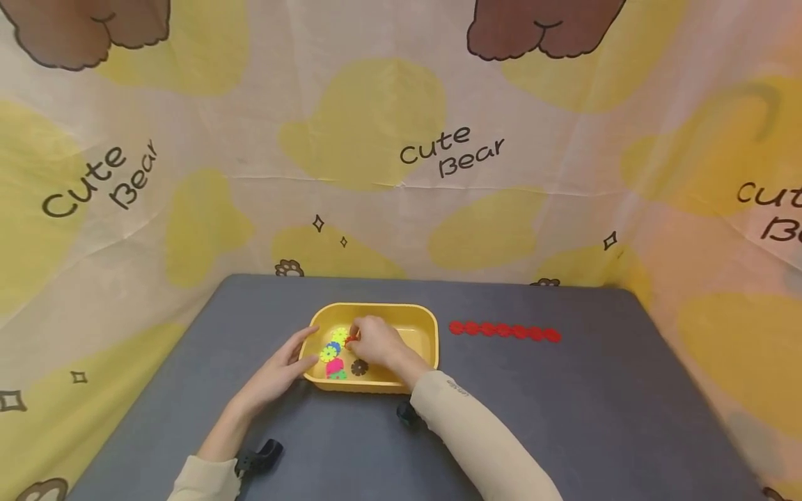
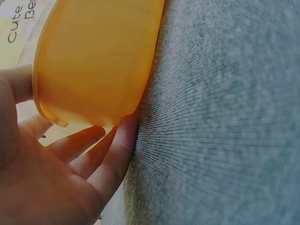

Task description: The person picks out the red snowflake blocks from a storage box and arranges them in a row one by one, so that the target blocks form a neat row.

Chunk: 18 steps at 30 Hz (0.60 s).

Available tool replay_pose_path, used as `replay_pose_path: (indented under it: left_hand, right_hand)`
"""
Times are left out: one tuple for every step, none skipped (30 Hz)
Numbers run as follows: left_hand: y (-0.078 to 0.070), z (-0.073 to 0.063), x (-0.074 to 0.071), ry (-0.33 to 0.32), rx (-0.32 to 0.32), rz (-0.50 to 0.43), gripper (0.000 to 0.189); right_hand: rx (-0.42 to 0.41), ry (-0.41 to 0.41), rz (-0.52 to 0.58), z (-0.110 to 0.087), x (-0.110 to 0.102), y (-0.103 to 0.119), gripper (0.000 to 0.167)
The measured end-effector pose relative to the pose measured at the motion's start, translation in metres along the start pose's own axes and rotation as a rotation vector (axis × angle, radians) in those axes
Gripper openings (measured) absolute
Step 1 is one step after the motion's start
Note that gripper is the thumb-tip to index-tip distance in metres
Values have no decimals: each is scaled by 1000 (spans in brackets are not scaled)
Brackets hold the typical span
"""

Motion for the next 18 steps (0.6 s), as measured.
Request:
replay_pose_path:
  left_hand:
    - [0,0,0,-1,3,-1,60]
    - [0,-1,0,-3,5,-3,60]
    - [0,-1,0,-6,6,-4,60]
    - [0,-1,1,-6,7,-6,60]
    - [0,-1,1,-6,8,-8,60]
    - [0,-1,2,-5,9,-7,60]
    - [1,-2,2,-5,9,-8,60]
    - [1,-2,3,-4,8,-9,60]
    - [1,-2,3,-5,8,-8,60]
    - [1,-2,3,-5,8,-7,60]
    - [1,-2,4,-6,7,-7,60]
    - [1,-2,4,-8,5,-6,60]
    - [2,-1,3,-10,5,-6,60]
    - [2,0,3,-11,5,-6,60]
    - [2,0,3,-11,7,-3,60]
    - [2,0,2,-11,7,-2,60]
    - [2,1,2,-11,10,-1,60]
    - [2,1,2,-9,13,0,60]
  right_hand:
    - [2,0,-2,1,1,-1,15]
    - [5,-1,-1,2,2,-2,16]
    - [8,-2,-1,3,3,-2,16]
    - [14,-1,-3,3,4,-3,17]
    - [16,0,-8,4,5,-5,18]
    - [16,1,-16,4,7,-6,18]
    - [16,2,-28,5,8,-7,19]
    - [21,4,-42,5,9,-7,20]
    - [26,7,-57,6,10,-8,21]
    - [31,9,-75,7,12,-9,21]
    - [35,8,-90,8,13,-10,22]
    - [42,7,-103,9,14,-10,22]
    - [49,6,-114,10,14,-11,22]
    - [56,4,-121,12,15,-12,22]
    - [59,2,-125,12,15,-12,21]
    - [60,1,-125,13,15,-12,21]
    - [63,0,-122,13,15,-13,21]
    - [64,-1,-118,13,15,-13,21]
Point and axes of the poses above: each hand's wrist, its own z-axis towards the middle knuckle, its own x-axis out of the palm, y = z × x, the point moved 2 cm from there along z, towards the middle knuckle, and after that the axes turned 4 degrees about -y, right-handed, at the moved point
